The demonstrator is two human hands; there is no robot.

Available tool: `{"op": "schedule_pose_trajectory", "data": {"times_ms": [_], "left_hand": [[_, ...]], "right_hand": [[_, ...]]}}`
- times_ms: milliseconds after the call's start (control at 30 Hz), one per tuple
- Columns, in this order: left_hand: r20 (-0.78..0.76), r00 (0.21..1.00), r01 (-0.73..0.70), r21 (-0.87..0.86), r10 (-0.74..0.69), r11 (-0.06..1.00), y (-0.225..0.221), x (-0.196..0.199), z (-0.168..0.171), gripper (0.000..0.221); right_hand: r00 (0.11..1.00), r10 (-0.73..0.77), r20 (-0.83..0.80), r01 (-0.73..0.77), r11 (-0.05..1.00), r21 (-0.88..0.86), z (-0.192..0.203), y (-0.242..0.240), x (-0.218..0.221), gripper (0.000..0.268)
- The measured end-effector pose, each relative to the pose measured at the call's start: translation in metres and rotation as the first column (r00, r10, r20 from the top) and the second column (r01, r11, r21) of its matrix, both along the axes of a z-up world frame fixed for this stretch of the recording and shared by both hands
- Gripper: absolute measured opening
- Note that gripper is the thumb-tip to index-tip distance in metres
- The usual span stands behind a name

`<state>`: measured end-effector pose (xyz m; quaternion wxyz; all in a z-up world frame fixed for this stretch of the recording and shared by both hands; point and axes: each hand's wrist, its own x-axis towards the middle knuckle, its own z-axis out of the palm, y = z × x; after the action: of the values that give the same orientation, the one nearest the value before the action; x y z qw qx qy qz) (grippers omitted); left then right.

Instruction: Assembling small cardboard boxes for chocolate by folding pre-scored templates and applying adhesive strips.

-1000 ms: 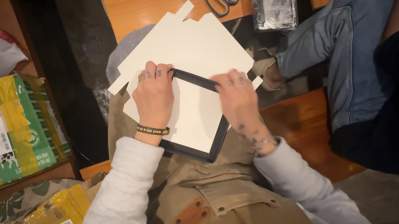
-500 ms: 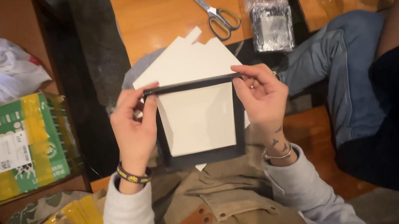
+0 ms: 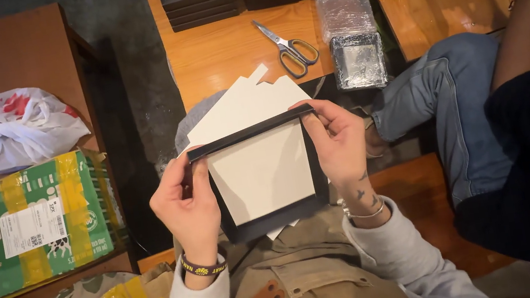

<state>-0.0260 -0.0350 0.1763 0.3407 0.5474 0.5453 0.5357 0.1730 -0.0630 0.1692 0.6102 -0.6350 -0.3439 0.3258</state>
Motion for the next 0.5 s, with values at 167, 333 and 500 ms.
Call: {"op": "schedule_pose_trajectory", "data": {"times_ms": [167, 333, 500], "left_hand": [[-0.021, 1.000, -0.004, 0.177, 0.008, 0.984, 0.004, 0.003, -0.001, 0.019], [0.378, 0.916, 0.140, 0.020, -0.137, 0.990, 0.006, 0.002, -0.016, 0.080], [0.769, 0.638, 0.310, -0.201, -0.047, 0.929, 0.006, -0.003, -0.041, 0.046]], "right_hand": [[0.936, -0.162, 0.312, 0.072, 0.957, 0.280, 0.012, 0.000, -0.021, 0.021], [0.208, -0.763, 0.612, -0.008, 0.624, 0.781, -0.026, -0.005, -0.025, 0.043], [0.264, -0.354, 0.897, -0.684, 0.587, 0.433, -0.077, -0.018, -0.061, 0.022]]}}
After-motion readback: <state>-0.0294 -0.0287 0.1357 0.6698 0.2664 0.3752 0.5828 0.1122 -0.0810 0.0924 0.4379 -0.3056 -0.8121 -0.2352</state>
